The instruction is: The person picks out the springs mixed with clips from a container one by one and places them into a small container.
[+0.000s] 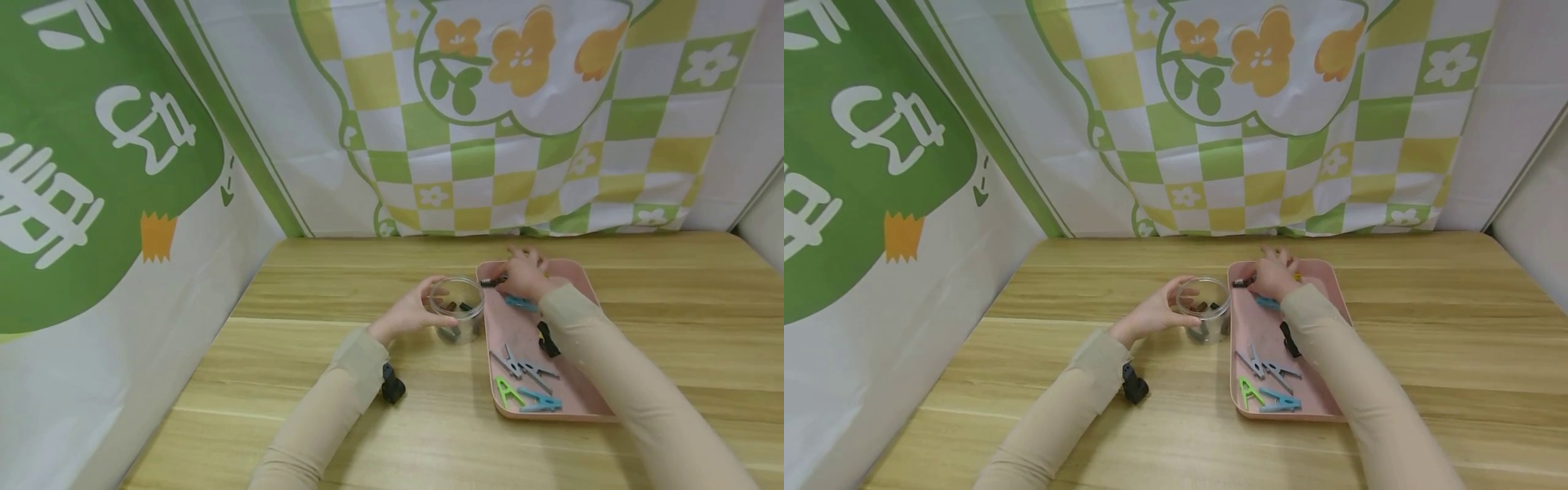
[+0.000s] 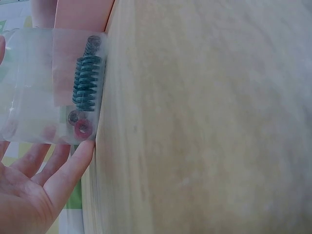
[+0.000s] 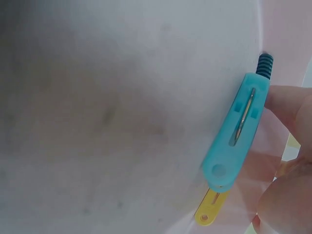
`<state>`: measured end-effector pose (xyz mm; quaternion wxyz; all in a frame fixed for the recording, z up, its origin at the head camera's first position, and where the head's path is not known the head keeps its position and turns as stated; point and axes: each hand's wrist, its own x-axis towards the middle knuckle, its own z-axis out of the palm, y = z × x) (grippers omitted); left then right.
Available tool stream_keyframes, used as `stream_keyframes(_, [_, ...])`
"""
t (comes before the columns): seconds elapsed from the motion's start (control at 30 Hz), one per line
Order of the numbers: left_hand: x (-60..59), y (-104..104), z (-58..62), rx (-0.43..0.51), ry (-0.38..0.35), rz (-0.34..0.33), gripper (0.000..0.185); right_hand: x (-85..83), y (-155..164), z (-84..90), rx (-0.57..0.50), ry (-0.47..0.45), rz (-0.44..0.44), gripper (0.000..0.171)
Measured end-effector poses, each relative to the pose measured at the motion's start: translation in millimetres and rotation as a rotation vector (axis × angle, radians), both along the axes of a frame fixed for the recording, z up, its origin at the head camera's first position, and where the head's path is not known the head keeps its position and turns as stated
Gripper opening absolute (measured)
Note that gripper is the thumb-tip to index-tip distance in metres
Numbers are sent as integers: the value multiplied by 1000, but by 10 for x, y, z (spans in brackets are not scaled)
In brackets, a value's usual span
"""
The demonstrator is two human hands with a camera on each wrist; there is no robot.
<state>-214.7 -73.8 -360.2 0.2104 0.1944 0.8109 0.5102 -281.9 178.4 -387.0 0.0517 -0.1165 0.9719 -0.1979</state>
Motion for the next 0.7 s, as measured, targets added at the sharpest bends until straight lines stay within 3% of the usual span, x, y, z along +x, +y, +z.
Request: stream_keyframes(0.7, [-5, -1, 4, 5, 6, -5, 79, -1, -5, 15, -4, 15, -16, 25])
